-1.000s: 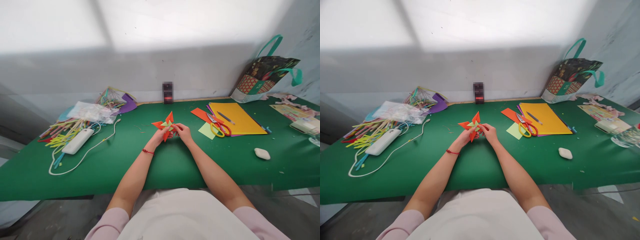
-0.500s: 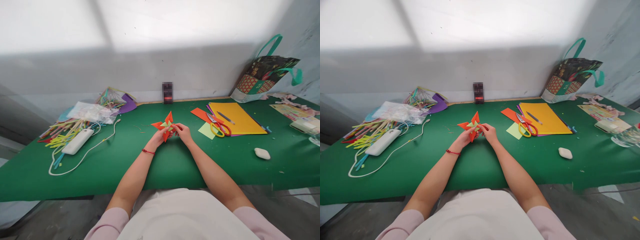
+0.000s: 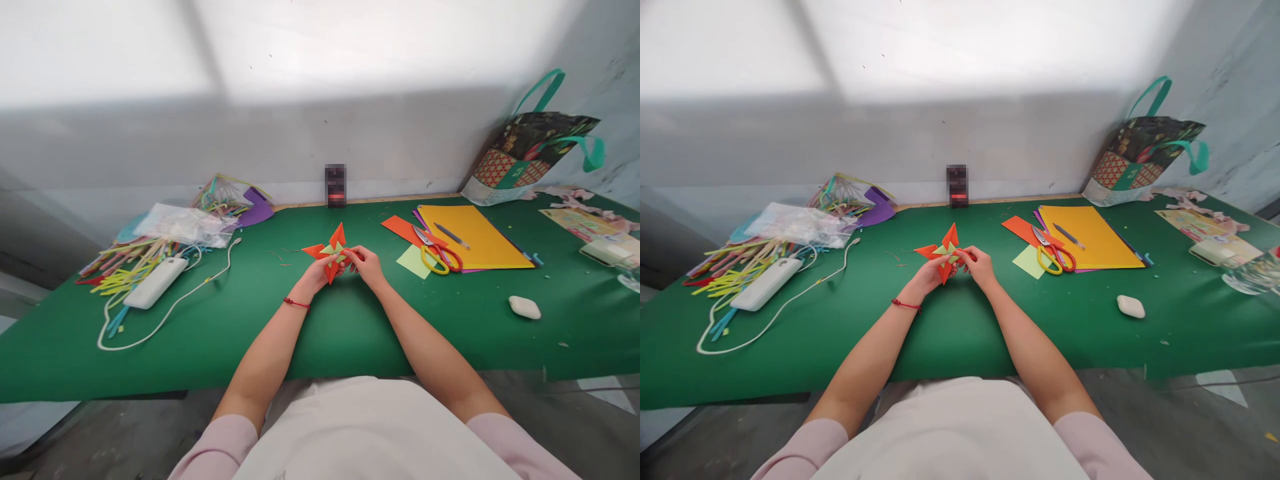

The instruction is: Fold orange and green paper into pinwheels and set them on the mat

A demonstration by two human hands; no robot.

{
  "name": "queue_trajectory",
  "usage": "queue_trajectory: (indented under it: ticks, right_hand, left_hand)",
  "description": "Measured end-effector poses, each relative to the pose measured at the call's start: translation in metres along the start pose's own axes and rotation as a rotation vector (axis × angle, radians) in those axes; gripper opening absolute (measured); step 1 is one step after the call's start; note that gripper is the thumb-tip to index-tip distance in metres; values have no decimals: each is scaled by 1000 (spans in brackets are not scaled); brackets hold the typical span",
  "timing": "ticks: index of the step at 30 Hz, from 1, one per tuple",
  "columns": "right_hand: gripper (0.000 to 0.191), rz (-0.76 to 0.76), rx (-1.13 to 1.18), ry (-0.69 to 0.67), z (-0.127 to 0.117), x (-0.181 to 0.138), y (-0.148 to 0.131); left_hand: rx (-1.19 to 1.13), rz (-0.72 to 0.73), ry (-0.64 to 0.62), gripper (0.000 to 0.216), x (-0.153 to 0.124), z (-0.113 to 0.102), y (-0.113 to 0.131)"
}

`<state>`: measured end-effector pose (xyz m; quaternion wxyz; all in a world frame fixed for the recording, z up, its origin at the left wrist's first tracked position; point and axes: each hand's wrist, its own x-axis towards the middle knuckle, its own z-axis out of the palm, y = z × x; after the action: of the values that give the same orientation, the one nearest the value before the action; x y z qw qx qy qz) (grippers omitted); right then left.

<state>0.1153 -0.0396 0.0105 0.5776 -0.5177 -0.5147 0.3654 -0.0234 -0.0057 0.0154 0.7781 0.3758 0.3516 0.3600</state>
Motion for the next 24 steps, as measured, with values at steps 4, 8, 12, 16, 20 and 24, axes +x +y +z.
queue_trajectory:
  ticks: [4,8,12,16,20,24]
  right_hand:
    - [37,-10,-17,0,0,0,2]
    - [35,-14,-21,-8,0,0,1]
    - [33,-9,-4,-7,0,0,1]
    - [32,-14,-10,-12,0,0,2]
    - [33,-21,-36,-13,0,0,3]
    - [33,-29,-41,-11,0,-1,2]
  left_hand:
    - [-15,-10,8,11,-1,1,1]
    - [-25,-10,28,13,-3,4,2]
    - [-13,-7,54,16,-3,7,2]
    - [7,-10,74,15,-2,8,2]
    - [21,2,91,14,1,6,1]
    - [24,20,86,13,3,5,0]
